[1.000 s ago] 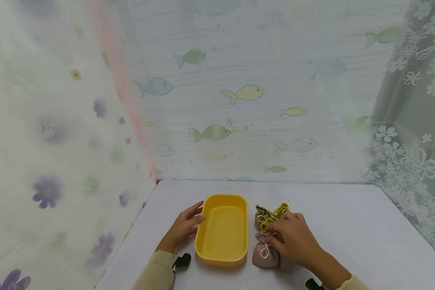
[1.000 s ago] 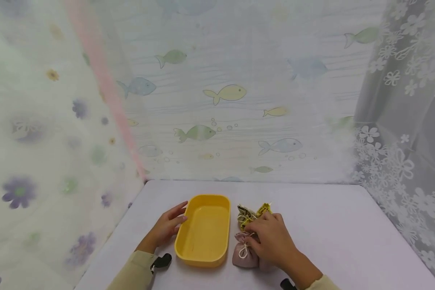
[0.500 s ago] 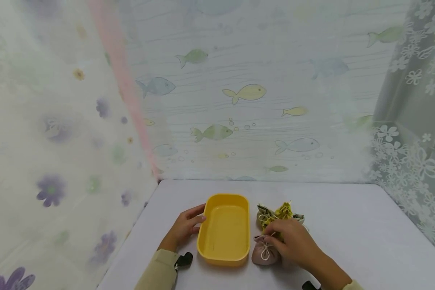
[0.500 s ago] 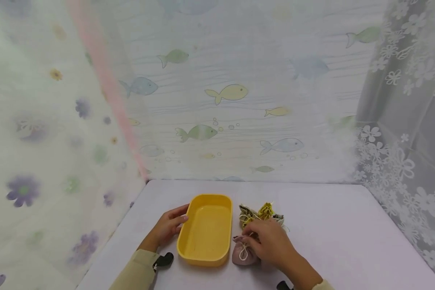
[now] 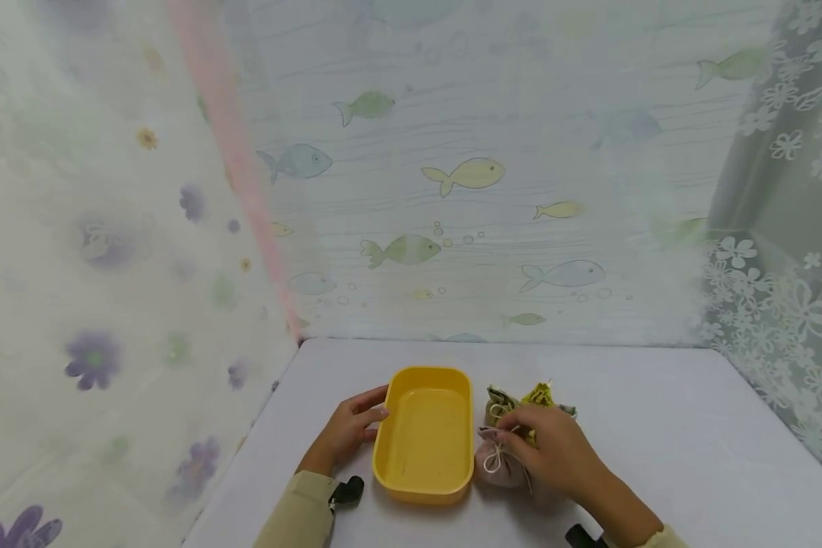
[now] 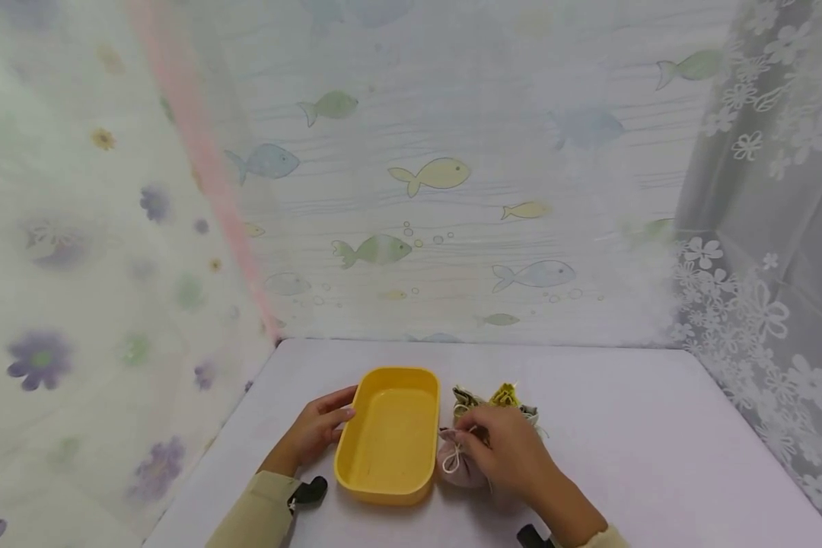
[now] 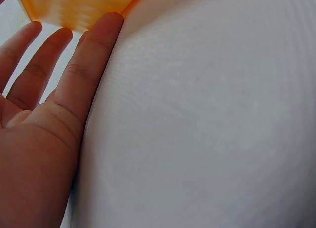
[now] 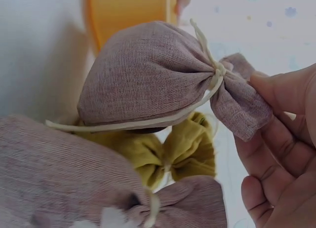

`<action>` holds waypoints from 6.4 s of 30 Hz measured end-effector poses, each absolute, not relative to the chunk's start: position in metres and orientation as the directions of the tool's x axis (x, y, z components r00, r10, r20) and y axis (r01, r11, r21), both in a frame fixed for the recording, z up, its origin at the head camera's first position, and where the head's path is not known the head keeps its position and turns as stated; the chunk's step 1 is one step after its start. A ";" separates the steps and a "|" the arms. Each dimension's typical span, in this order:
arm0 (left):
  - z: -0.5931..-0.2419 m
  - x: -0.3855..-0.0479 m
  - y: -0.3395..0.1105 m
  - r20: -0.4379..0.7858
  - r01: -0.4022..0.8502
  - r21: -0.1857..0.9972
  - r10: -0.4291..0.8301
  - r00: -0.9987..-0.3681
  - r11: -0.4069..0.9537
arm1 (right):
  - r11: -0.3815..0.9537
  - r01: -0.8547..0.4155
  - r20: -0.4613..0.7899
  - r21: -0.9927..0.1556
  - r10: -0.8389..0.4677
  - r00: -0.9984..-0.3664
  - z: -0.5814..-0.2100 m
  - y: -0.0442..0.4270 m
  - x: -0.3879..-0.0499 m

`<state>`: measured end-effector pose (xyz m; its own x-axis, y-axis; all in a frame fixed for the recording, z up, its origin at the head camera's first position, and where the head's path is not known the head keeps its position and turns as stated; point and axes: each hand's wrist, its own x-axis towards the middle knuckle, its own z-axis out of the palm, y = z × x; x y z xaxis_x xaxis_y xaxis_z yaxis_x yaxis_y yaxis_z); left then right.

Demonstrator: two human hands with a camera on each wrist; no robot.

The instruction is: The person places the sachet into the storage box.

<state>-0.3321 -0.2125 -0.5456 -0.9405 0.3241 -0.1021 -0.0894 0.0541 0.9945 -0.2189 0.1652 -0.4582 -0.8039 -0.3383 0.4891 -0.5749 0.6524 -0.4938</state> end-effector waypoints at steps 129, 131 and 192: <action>-0.550 -0.332 -0.213 -0.090 -0.080 0.996 0.254 -0.963 0.050 | 0.628 -0.557 0.541 -0.543 -0.246 -0.804 -0.438 0.080 -0.280; -0.551 -0.332 -0.212 -0.089 -0.080 0.996 0.253 -0.963 0.047 | 0.639 -0.563 0.565 -0.524 -0.233 -0.791 -0.439 0.087 -0.273; -0.551 -0.334 -0.213 -0.112 -0.094 0.991 0.199 -0.974 0.099 | 0.577 -0.425 0.229 -0.698 -0.382 -0.895 -0.460 0.236 -0.225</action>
<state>-0.3338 -0.2132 -0.5508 -0.9736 0.1988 -0.1119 -0.0937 0.0988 0.9907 -0.2251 0.2365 -0.4603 -0.8953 -0.3820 0.2294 -0.4249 0.5769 -0.6976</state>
